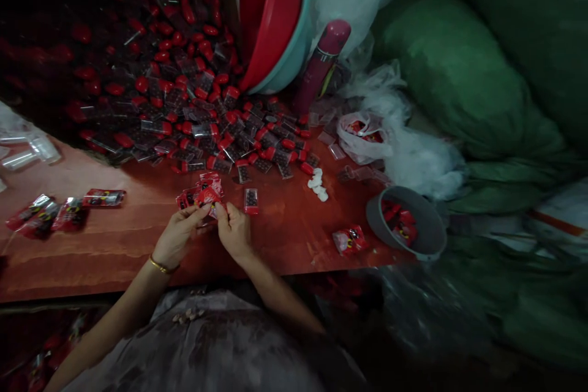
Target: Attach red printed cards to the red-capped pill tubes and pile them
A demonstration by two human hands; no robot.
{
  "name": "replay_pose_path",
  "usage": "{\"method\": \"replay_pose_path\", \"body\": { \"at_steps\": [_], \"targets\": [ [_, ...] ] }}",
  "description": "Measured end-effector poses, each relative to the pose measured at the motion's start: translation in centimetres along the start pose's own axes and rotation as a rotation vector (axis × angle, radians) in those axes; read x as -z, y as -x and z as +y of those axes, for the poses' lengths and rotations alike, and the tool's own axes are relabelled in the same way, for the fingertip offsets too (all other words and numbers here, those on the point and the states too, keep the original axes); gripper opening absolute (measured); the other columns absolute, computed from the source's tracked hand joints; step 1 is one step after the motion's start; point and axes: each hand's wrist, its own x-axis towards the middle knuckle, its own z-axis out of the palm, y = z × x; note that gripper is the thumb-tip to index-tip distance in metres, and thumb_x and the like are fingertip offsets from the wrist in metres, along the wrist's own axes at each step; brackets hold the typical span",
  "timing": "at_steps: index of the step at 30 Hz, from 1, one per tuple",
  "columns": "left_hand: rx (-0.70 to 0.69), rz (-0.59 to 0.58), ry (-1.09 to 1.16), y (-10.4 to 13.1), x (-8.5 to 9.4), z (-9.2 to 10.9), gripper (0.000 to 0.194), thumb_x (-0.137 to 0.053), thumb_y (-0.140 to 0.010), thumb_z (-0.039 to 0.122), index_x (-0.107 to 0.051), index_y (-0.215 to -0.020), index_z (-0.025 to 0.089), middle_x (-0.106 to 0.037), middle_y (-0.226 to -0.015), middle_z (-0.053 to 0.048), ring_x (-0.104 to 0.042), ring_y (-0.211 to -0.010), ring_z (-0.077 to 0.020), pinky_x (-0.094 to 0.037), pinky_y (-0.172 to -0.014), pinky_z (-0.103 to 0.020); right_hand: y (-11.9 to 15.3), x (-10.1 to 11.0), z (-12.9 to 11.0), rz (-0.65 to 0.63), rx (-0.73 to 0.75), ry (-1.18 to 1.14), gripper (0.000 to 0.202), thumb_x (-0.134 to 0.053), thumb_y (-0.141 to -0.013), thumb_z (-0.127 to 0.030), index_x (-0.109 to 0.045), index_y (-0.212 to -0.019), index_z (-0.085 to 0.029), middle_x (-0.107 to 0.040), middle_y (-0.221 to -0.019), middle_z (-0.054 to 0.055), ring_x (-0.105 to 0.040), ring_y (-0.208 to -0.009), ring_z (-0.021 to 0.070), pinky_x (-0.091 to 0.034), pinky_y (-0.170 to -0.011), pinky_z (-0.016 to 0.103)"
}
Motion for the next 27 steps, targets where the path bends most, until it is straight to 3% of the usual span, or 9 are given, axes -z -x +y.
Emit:
{"method": "replay_pose_path", "body": {
  "at_steps": [4,7,9,12,15,17,22,27],
  "targets": [
    [0.042,0.023,0.046,-0.3,0.3,0.2,0.037,-0.086,-0.04,0.031,-0.065,-0.064,0.013,-0.065,-0.06,0.001,-0.058,-0.055,-0.0093,-0.05,-0.056,-0.022,0.2,0.3,-0.1,-0.108,0.08,0.025,0.03,-0.037,-0.091,-0.033,-0.049,-0.067,-0.019,-0.052,-0.058,-0.001,-0.049,-0.055,0.0115,-0.038,-0.053,0.023],
    [0.0,0.065,0.054,-0.7,0.6,0.9,0.037,-0.087,-0.039,0.03,-0.062,-0.06,0.012,-0.063,-0.056,0.002,-0.058,-0.054,-0.0084,-0.049,-0.055,-0.021,-0.9,2.7,0.4,-0.21,0.226,0.066,0.024,-0.037,-0.092,-0.028,-0.059,-0.091,-0.018,-0.064,-0.087,0.006,-0.059,-0.082,0.0166,-0.046,-0.075,0.029],
    [0.002,0.062,0.054,-0.8,0.8,1.3,0.039,-0.087,-0.038,0.032,-0.062,-0.06,0.012,-0.063,-0.056,0.001,-0.058,-0.052,-0.0087,-0.047,-0.053,-0.021,-2.5,5.2,1.4,-0.254,0.34,0.188,0.027,-0.037,-0.09,-0.019,-0.058,-0.108,-0.018,-0.063,-0.107,0.009,-0.055,-0.102,0.0193,-0.043,-0.09,0.035],
    [0.04,0.044,0.047,-0.9,0.6,1.7,0.04,-0.087,-0.04,0.033,-0.062,-0.063,0.012,-0.065,-0.059,0.0,-0.06,-0.054,-0.0102,-0.048,-0.054,-0.022,-5.2,8.5,3.0,-0.378,0.403,0.503,0.044,-0.04,-0.08,-0.005,-0.057,-0.118,-0.019,-0.058,-0.122,0.009,-0.048,-0.112,0.0231,-0.039,-0.095,0.041],
    [0.084,0.035,0.047,-0.9,0.1,1.3,0.038,-0.087,-0.042,0.031,-0.062,-0.065,0.013,-0.066,-0.061,0.0,-0.06,-0.055,-0.0102,-0.049,-0.056,-0.023,-6.9,10.1,3.9,-0.583,0.457,0.701,0.058,-0.045,-0.069,0.0,-0.056,-0.123,-0.019,-0.048,-0.136,0.009,-0.038,-0.124,0.0278,-0.035,-0.098,0.045],
    [0.102,0.022,0.048,-0.9,0.0,1.0,0.038,-0.086,-0.043,0.031,-0.063,-0.067,0.013,-0.066,-0.062,0.0,-0.06,-0.055,-0.0106,-0.05,-0.056,-0.023,-7.2,10.2,4.0,-0.651,0.496,0.748,0.056,-0.049,-0.069,-0.004,-0.057,-0.122,-0.02,-0.046,-0.139,0.009,-0.036,-0.126,0.0294,-0.033,-0.099,0.046],
    [0.125,0.022,0.047,-0.9,0.5,1.0,0.033,-0.084,-0.05,0.03,-0.066,-0.072,0.013,-0.069,-0.065,-0.002,-0.062,-0.057,-0.0117,-0.05,-0.056,-0.023,-5.6,10.2,3.9,-0.611,0.535,0.737,0.031,-0.054,-0.08,-0.018,-0.062,-0.109,-0.019,-0.058,-0.121,0.01,-0.045,-0.114,0.0266,-0.031,-0.097,0.044],
    [0.152,0.021,0.05,-1.0,0.4,1.3,0.024,-0.08,-0.06,0.028,-0.066,-0.074,0.014,-0.07,-0.07,-0.003,-0.064,-0.061,-0.0129,-0.05,-0.057,-0.023,-2.7,9.8,4.9,-0.547,0.51,0.732,0.033,-0.057,-0.083,-0.027,-0.059,-0.115,-0.019,-0.059,-0.121,0.011,-0.05,-0.107,0.0262,-0.033,-0.095,0.044]
  ]
}}
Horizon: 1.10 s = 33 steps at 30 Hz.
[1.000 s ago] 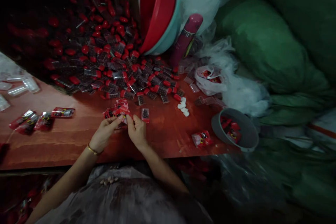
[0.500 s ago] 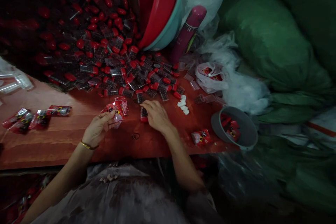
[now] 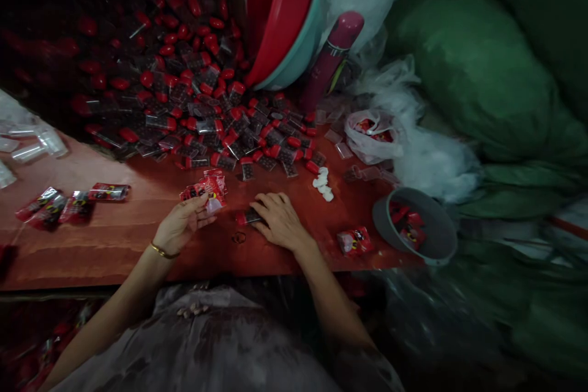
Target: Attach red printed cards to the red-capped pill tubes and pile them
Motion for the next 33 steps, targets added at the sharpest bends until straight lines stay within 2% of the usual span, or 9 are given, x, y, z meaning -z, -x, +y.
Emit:
{"method": "replay_pose_path", "body": {
  "at_steps": [4,7,10,13,16,20,24,27,33],
  "targets": [
    [0.037,-0.021,0.009,-0.1,-0.3,-0.4,0.022,-0.078,-0.063,0.028,-0.065,-0.075,0.015,-0.071,-0.074,-0.005,-0.066,-0.065,-0.0148,-0.051,-0.06,-0.025,1.2,-1.3,-1.2,0.156,-0.067,-0.146,0.027,-0.053,-0.087,-0.029,-0.06,-0.111,-0.018,-0.068,-0.1,0.01,-0.059,-0.09,0.0226,-0.042,-0.086,0.04],
    [0.03,-0.056,0.016,0.0,-0.2,-0.7,0.026,-0.078,-0.062,0.028,-0.065,-0.079,0.015,-0.071,-0.078,-0.005,-0.066,-0.07,-0.0165,-0.051,-0.061,-0.026,1.8,-0.8,-2.8,0.259,-0.142,-0.408,0.023,-0.052,-0.088,-0.031,-0.059,-0.106,-0.02,-0.069,-0.091,0.006,-0.062,-0.08,0.018,-0.047,-0.076,0.032],
    [0.0,-0.063,0.01,0.2,-0.2,-0.9,0.028,-0.08,-0.059,0.029,-0.065,-0.078,0.015,-0.07,-0.076,-0.004,-0.065,-0.068,-0.0151,-0.05,-0.061,-0.025,2.2,0.6,-4.7,0.277,-0.22,-0.663,0.019,-0.05,-0.087,-0.03,-0.059,-0.101,-0.02,-0.068,-0.085,0.003,-0.063,-0.071,0.0139,-0.048,-0.064,0.024],
    [-0.023,-0.059,-0.003,0.5,-0.6,-1.0,0.031,-0.082,-0.054,0.033,-0.066,-0.073,0.014,-0.069,-0.071,-0.003,-0.063,-0.065,-0.0129,-0.05,-0.06,-0.024,1.9,1.3,-6.2,0.282,-0.314,-0.821,0.018,-0.048,-0.087,-0.029,-0.061,-0.096,-0.02,-0.065,-0.076,0.0,-0.06,-0.061,0.0112,-0.046,-0.055,0.021],
    [-0.061,-0.061,-0.004,0.7,-1.0,-1.3,0.036,-0.085,-0.047,0.036,-0.065,-0.066,0.014,-0.067,-0.065,-0.001,-0.061,-0.061,-0.0116,-0.049,-0.06,-0.024,1.2,0.9,-6.9,0.279,-0.388,-0.928,0.018,-0.051,-0.085,-0.032,-0.062,-0.091,-0.02,-0.062,-0.072,-0.001,-0.054,-0.051,0.0091,-0.042,-0.047,0.02],
    [-0.119,-0.019,-0.009,0.8,-1.2,-1.6,0.039,-0.086,-0.042,0.038,-0.063,-0.062,0.013,-0.064,-0.06,0.0,-0.059,-0.056,-0.0102,-0.049,-0.06,-0.024,0.6,-0.1,-7.2,0.341,-0.498,-1.065,0.02,-0.052,-0.084,-0.037,-0.061,-0.091,-0.02,-0.058,-0.064,-0.003,-0.047,-0.042,0.0073,-0.041,-0.041,0.02],
    [-0.166,-0.002,0.013,1.1,-1.4,-1.8,0.039,-0.086,-0.039,0.036,-0.061,-0.057,0.013,-0.063,-0.058,0.002,-0.057,-0.055,-0.0087,-0.048,-0.059,-0.023,0.2,-0.5,-7.6,0.382,-0.544,-1.115,0.022,-0.052,-0.084,-0.039,-0.06,-0.092,-0.02,-0.055,-0.059,-0.005,-0.047,-0.04,0.0072,-0.043,-0.042,0.02],
    [-0.186,-0.003,0.027,1.2,-1.6,-2.0,0.039,-0.087,-0.039,0.035,-0.063,-0.062,0.013,-0.064,-0.06,0.002,-0.057,-0.054,-0.0081,-0.048,-0.057,-0.021,-0.1,-0.6,-7.9,0.409,-0.546,-1.065,0.021,-0.051,-0.085,-0.038,-0.06,-0.093,-0.02,-0.053,-0.057,-0.005,-0.048,-0.041,0.0075,-0.043,-0.044,0.02],
    [-0.196,-0.07,0.047,1.0,-1.8,-2.7,0.042,-0.087,-0.039,0.032,-0.066,-0.069,0.013,-0.068,-0.064,0.0,-0.059,-0.055,-0.0085,-0.047,-0.058,-0.02,-0.4,-1.4,-8.7,0.515,-0.555,-0.995,0.021,-0.048,-0.088,-0.034,-0.057,-0.1,-0.019,-0.054,-0.058,-0.005,-0.05,-0.043,0.0081,-0.045,-0.047,0.021]
  ]
}}
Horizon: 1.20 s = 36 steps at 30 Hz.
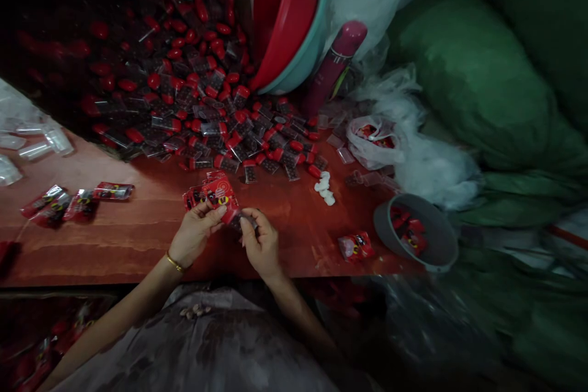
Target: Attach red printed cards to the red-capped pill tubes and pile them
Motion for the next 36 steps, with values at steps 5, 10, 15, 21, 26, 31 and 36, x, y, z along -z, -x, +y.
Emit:
{"method": "replay_pose_path", "body": {
  "at_steps": [5,10,15,21,26,31,36],
  "targets": [
    [-0.028,-0.002,0.008,0.1,-0.2,-0.9,0.042,-0.087,-0.041,0.03,-0.066,-0.074,0.014,-0.069,-0.068,0.0,-0.06,-0.057,-0.0086,-0.047,-0.059,-0.02,-0.3,-0.8,-0.2,0.099,0.062,0.127,0.02,-0.048,-0.088,-0.032,-0.057,-0.101,-0.021,-0.056,-0.061,-0.003,-0.051,-0.048,0.0099,-0.044,-0.049,0.022],
    [-0.06,0.031,0.034,0.1,-0.4,-0.9,0.035,-0.084,-0.046,0.034,-0.066,-0.068,0.014,-0.067,-0.064,0.0,-0.056,-0.054,-0.0073,-0.044,-0.055,-0.019,-0.8,-1.5,-0.8,0.01,-0.004,0.054,0.02,-0.047,-0.088,-0.036,-0.055,-0.098,-0.02,-0.052,-0.056,-0.006,-0.05,-0.043,0.0091,-0.043,-0.047,0.022],
    [-0.05,-0.093,-0.027,-0.5,-0.2,-1.3,0.034,-0.083,-0.05,0.037,-0.068,-0.07,0.013,-0.067,-0.062,-0.001,-0.056,-0.053,-0.0087,-0.044,-0.055,-0.021,-1.2,-2.4,-0.4,0.044,-0.078,-0.071,0.019,-0.048,-0.088,-0.039,-0.053,-0.093,-0.021,-0.05,-0.055,-0.007,-0.048,-0.044,0.0082,-0.041,-0.044,0.02],
    [-0.078,-0.158,-0.038,-0.3,-0.1,-1.0,0.033,-0.077,-0.059,0.043,-0.064,-0.066,0.014,-0.057,-0.053,0.003,-0.046,-0.044,-0.0065,-0.036,-0.044,-0.02,-1.3,-2.4,-0.6,-0.055,-0.166,-0.302,0.02,-0.052,-0.085,-0.04,-0.048,-0.095,-0.023,-0.055,-0.064,-0.006,-0.054,-0.049,0.0084,-0.047,-0.05,0.021],
    [-0.154,-0.051,-0.034,-0.4,0.5,-0.4,0.031,-0.079,-0.057,0.04,-0.065,-0.068,0.014,-0.063,-0.064,0.0,-0.052,-0.056,-0.0078,-0.042,-0.052,-0.019,-1.1,-1.8,-0.5,-0.169,-0.076,-0.187,0.021,-0.054,-0.083,-0.035,-0.05,-0.098,-0.022,-0.061,-0.068,-0.004,-0.061,-0.055,0.0113,-0.051,-0.058,0.025],
    [-0.114,-0.038,-0.017,-0.3,0.8,-0.4,0.031,-0.081,-0.053,0.038,-0.064,-0.065,0.014,-0.06,-0.055,0.004,-0.048,-0.046,-0.0053,-0.04,-0.048,-0.018,-2.0,-3.3,0.2,-0.12,-0.042,-0.063,0.018,-0.056,-0.081,-0.037,-0.049,-0.086,-0.022,-0.059,-0.058,-0.006,-0.059,-0.048,0.0115,-0.047,-0.049,0.022],
    [-0.072,0.085,0.142,-0.6,4.5,2.9,0.021,-0.078,-0.062,0.026,-0.064,-0.075,0.015,-0.071,-0.079,-0.003,-0.067,-0.075,-0.0147,-0.051,-0.072,-0.025,-7.2,-1.4,0.6,-0.032,0.28,0.549,0.032,-0.055,-0.082,-0.043,-0.056,-0.104,-0.019,-0.067,-0.093,0.009,-0.062,-0.092,0.0229,-0.049,-0.082,0.036]
  ]
}}
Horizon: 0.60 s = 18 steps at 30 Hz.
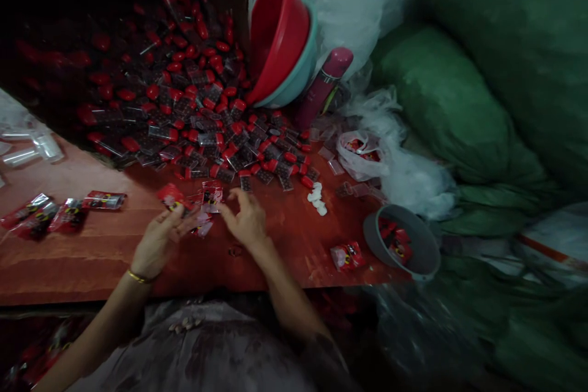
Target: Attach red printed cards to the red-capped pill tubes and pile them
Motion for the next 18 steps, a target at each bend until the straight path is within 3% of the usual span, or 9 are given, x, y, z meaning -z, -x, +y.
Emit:
{"method": "replay_pose_path", "body": {
  "at_steps": [2,4,6,8,12,14,18],
  "targets": [
    [-0.014,0.125,0.106,-0.6,2.5,2.7,0.01,-0.068,-0.074,0.026,-0.063,-0.075,0.017,-0.072,-0.085,-0.005,-0.067,-0.085,-0.0162,-0.051,-0.08,-0.027,-2.7,1.3,2.8,0.111,0.024,0.322,0.041,-0.048,-0.086,-0.042,-0.053,-0.115,-0.014,-0.06,-0.114,0.019,-0.053,-0.108,0.0296,-0.042,-0.092,0.046],
    [-0.071,0.281,0.261,-1.0,4.8,5.1,0.018,-0.053,-0.085,0.034,-0.063,-0.079,0.02,-0.071,-0.087,-0.004,-0.067,-0.09,-0.0144,-0.05,-0.083,-0.027,-4.7,2.4,5.7,0.211,-0.051,0.506,0.044,-0.045,-0.087,-0.036,-0.049,-0.123,-0.009,-0.052,-0.127,0.022,-0.043,-0.119,0.0348,-0.034,-0.096,0.055],
    [-0.161,0.323,0.365,-1.1,6.1,6.7,0.032,-0.043,-0.088,0.045,-0.063,-0.091,0.02,-0.071,-0.096,-0.008,-0.064,-0.099,-0.0156,-0.049,-0.086,-0.028,-5.5,2.8,7.8,0.182,-0.067,0.584,0.043,-0.044,-0.087,-0.029,-0.048,-0.124,-0.008,-0.051,-0.13,0.022,-0.038,-0.123,0.0363,-0.028,-0.097,0.059],
    [-0.199,0.285,0.341,-0.9,6.0,6.8,0.038,-0.045,-0.085,0.05,-0.063,-0.097,0.018,-0.069,-0.102,-0.01,-0.062,-0.102,-0.017,-0.05,-0.085,-0.029,-5.0,2.6,8.7,0.134,-0.06,0.598,0.04,-0.043,-0.087,-0.024,-0.05,-0.123,-0.008,-0.054,-0.127,0.021,-0.04,-0.122,0.0341,-0.026,-0.099,0.057],
    [-0.154,0.141,-0.06,-0.6,2.8,3.2,0.025,-0.071,-0.07,0.032,-0.066,-0.091,0.019,-0.07,-0.097,-0.006,-0.066,-0.087,-0.0166,-0.051,-0.079,-0.027,-1.9,2.2,8.1,0.061,0.001,0.516,0.038,-0.044,-0.083,-0.014,-0.054,-0.119,-0.01,-0.061,-0.117,0.017,-0.052,-0.108,0.0287,-0.03,-0.098,0.051],
    [-0.253,0.033,-0.327,-0.6,1.1,0.6,0.028,-0.074,-0.066,0.03,-0.068,-0.09,0.017,-0.071,-0.094,-0.006,-0.066,-0.086,-0.0172,-0.05,-0.08,-0.026,-0.1,2.1,7.5,0.057,0.025,0.417,0.035,-0.044,-0.083,-0.014,-0.056,-0.116,-0.013,-0.065,-0.111,0.015,-0.056,-0.101,0.0267,-0.035,-0.095,0.048],
    [-0.487,-0.196,-0.944,-0.8,-0.8,-2.9,0.024,-0.062,-0.076,0.033,-0.07,-0.095,0.019,-0.072,-0.097,-0.007,-0.066,-0.091,-0.0215,-0.05,-0.085,-0.034,3.1,1.6,6.3,0.117,-0.035,0.069,0.031,-0.047,-0.086,-0.028,-0.057,-0.114,-0.018,-0.067,-0.104,0.011,-0.06,-0.095,0.0234,-0.046,-0.087,0.04]
  ]
}}
